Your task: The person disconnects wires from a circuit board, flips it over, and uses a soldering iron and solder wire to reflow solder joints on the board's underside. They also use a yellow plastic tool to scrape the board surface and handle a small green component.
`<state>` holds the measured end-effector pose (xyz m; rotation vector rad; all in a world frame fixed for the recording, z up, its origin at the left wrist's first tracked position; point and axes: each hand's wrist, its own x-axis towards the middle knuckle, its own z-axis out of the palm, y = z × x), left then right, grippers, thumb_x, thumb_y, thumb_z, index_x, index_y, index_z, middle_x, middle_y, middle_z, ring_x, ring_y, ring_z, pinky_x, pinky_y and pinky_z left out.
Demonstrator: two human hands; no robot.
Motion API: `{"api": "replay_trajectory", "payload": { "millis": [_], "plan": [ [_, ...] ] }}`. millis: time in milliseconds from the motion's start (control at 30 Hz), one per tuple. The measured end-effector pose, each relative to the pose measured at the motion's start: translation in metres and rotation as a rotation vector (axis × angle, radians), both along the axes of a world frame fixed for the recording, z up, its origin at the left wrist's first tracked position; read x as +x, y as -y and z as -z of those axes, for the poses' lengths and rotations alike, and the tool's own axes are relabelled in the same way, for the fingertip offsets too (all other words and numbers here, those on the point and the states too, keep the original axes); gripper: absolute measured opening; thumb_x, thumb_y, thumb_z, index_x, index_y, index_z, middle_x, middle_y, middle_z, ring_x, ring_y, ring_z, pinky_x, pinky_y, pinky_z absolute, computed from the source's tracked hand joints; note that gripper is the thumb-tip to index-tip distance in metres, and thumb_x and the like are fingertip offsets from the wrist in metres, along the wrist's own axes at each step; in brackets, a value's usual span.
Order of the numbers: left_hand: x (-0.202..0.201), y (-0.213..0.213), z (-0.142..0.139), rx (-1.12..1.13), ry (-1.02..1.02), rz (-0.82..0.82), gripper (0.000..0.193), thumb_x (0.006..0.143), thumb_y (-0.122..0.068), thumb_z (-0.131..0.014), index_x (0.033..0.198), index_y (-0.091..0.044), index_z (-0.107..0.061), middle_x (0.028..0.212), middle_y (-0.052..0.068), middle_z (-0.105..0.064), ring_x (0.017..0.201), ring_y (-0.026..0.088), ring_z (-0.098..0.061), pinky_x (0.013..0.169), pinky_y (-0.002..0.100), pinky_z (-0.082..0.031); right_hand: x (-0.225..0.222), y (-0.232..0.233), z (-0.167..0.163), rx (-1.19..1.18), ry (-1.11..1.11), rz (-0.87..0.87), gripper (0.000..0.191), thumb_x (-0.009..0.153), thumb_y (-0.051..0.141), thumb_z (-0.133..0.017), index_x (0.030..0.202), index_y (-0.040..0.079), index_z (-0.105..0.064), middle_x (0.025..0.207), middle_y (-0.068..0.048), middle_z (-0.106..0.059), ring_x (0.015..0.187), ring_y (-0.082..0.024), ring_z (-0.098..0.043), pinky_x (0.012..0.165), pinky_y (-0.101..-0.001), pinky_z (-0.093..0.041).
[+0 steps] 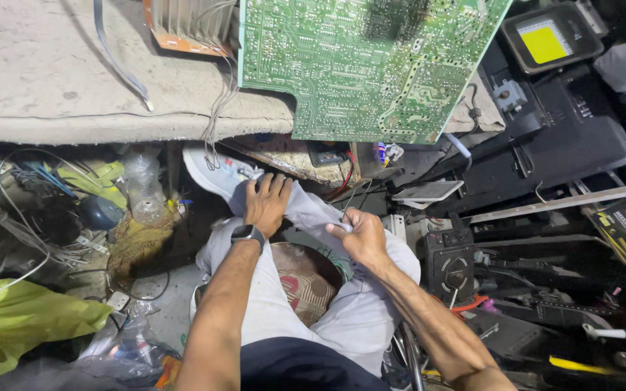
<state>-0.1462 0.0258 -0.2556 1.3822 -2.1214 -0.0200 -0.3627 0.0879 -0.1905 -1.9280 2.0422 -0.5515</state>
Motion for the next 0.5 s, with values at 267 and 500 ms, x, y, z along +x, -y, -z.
{"api": "replay_trajectory", "payload": {
  "millis": [267,500],
  "plan": [
    [0.022,0.013,-0.02,-0.213,0.022,0.131,0.049,0.063,-0.007,-0.075,0.112,-0.011,-0.068,0.115,0.008,-0.069,0.118,0.028,-0.06,0.107,0.053,-0.04,0.003,-0.008,-0.032,-0.074,0.036,-0.153,0.042,0.075,0.03,-0.089,0.069,0.004,-0.057,0.055,-0.012,-0.051,0.049,-0.02,-0.04,0.051,-0.0408,-0.039],
    [0.027,0.023,-0.024,0.031,-0.005,0.076,0.033,0.068,-0.009,-0.075,0.1,-0.01,-0.068,0.097,0.007,-0.072,0.103,0.029,-0.063,0.088,0.047,-0.044,-0.011,0.014,-0.022,-0.007,0.09,-0.146,0.048,0.078,0.031,-0.089,0.069,0.001,-0.053,0.059,-0.017,-0.052,0.056,-0.029,-0.044,0.054,-0.0429,-0.041]
  ]
}}
